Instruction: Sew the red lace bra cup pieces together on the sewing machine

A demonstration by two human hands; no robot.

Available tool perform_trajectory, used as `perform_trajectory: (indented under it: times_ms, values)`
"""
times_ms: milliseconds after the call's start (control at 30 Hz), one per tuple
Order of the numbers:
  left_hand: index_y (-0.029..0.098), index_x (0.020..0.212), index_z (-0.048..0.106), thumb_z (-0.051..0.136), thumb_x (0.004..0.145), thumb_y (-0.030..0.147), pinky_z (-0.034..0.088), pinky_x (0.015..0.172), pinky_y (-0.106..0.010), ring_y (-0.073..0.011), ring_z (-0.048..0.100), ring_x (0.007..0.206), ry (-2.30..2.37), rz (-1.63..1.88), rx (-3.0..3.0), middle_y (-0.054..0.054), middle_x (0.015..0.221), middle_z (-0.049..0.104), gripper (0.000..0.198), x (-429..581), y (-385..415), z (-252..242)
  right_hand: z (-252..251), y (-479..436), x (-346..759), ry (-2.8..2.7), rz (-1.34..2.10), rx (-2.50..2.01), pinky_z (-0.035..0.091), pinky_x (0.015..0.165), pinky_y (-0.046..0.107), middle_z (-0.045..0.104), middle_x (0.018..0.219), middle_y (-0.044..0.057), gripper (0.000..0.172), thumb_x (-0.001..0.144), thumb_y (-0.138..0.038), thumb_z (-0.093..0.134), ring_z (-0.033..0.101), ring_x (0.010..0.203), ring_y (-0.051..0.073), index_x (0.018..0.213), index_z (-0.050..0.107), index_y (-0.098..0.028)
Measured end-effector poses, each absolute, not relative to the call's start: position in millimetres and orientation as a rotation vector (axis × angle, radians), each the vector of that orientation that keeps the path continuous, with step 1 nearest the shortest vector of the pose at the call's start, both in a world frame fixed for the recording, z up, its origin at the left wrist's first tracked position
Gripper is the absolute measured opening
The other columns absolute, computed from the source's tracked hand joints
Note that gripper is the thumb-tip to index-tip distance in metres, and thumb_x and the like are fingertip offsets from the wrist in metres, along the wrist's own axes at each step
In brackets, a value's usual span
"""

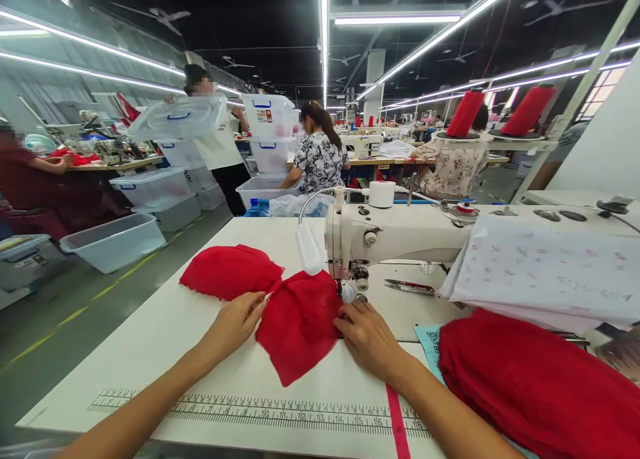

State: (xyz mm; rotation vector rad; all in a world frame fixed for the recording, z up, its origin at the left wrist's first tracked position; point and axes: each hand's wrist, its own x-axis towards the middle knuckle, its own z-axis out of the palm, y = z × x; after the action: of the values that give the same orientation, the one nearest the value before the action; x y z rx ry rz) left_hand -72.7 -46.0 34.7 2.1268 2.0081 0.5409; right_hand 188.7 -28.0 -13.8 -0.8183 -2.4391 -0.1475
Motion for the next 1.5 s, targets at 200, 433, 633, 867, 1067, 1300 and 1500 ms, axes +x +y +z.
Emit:
perform_trajectory:
  times_ms: [200, 433, 633, 867, 1067, 1300, 1500]
  values:
    - [0.021, 0.052, 0.034, 0.056, 0.062, 0.017, 0.031, 0.053, -0.026, -0.0175, 0.047, 0.058, 1.963, 0.62, 1.969, 0.004, 0.052, 0.041, 0.025, -52.9, -28.0, 32.4, -13.2, -30.0, 189.8, -2.442, -0.134, -0.791, 0.042, 0.067, 0.035, 0.057, 0.087, 0.01, 0.029, 0.078, -0.002, 0.038, 0.05, 0.082, 0.022, 0.09, 0.061, -0.016]
    - [0.02, 0.056, 0.023, 0.035, 0.053, 0.005, 0.02, 0.047, -0.022, -0.0096, 0.027, 0.048, 1.83, 1.012, 1.679, 0.008, 0.051, 0.025, 0.02, -59.3, -41.3, 47.2, -10.9, -31.6, 194.5, -2.38, -0.051, -0.794, 0.042, 0.067, 0.035, 0.058, 0.084, 0.009, 0.025, 0.082, -0.007, 0.035, 0.05, 0.079, 0.02, 0.084, 0.059, -0.015]
    - [0.021, 0.072, 0.039, 0.034, 0.055, 0.014, 0.028, 0.044, -0.02, -0.0093, 0.035, 0.045, 1.679, 1.179, 1.447, 0.007, 0.057, 0.041, 0.019, -47.5, -57.1, 47.3, 7.1, -43.0, 166.4, -2.455, 0.041, -0.644, 0.043, 0.081, 0.037, 0.054, 0.107, 0.013, 0.026, 0.082, -0.018, 0.046, 0.049, 0.096, 0.023, 0.106, 0.054, -0.013]
    - [0.019, 0.091, 0.051, 0.048, 0.054, 0.015, 0.039, 0.048, -0.021, -0.0123, 0.053, 0.058, 1.448, 1.487, 0.886, -0.001, 0.08, 0.06, 0.037, -32.7, -68.0, 49.8, 9.3, -57.7, 138.5, -2.683, 0.188, -0.591, 0.041, 0.086, 0.04, 0.053, 0.115, 0.012, 0.032, 0.079, -0.035, 0.055, 0.049, 0.102, 0.025, 0.104, 0.057, -0.015]
    - [0.021, 0.103, 0.049, 0.053, 0.059, 0.015, 0.045, 0.055, -0.024, -0.0182, 0.061, 0.074, 1.429, 1.422, 0.732, -0.004, 0.087, 0.062, 0.045, -31.4, -75.2, 42.0, 5.7, -67.6, 184.5, -2.55, 0.315, -0.595, 0.041, 0.088, 0.034, 0.057, 0.106, 0.011, 0.019, 0.082, -0.024, 0.048, 0.049, 0.102, 0.022, 0.096, 0.059, -0.014]
    - [0.022, 0.111, 0.048, 0.053, 0.07, 0.031, 0.048, 0.079, -0.037, -0.028, 0.047, 0.113, 1.556, 1.25, 1.126, -0.011, 0.122, 0.05, 0.042, -40.9, -74.2, 32.4, 6.6, -43.1, 209.5, -2.371, 0.234, -0.835, 0.047, 0.073, 0.029, 0.06, 0.091, 0.008, 0.024, 0.089, -0.016, 0.035, 0.055, 0.084, 0.017, 0.091, 0.058, -0.018]
    - [0.019, 0.105, 0.056, 0.04, 0.079, 0.024, 0.035, 0.097, -0.046, -0.0258, 0.045, 0.114, 1.678, 0.999, 2.242, -0.01, 0.118, 0.054, 0.031, -38.2, -55.6, 34.4, -3.2, -20.1, 201.8, -2.327, 0.143, -0.95, 0.048, 0.073, 0.032, 0.06, 0.091, 0.007, 0.023, 0.087, -0.014, 0.036, 0.055, 0.084, 0.018, 0.089, 0.059, -0.018]
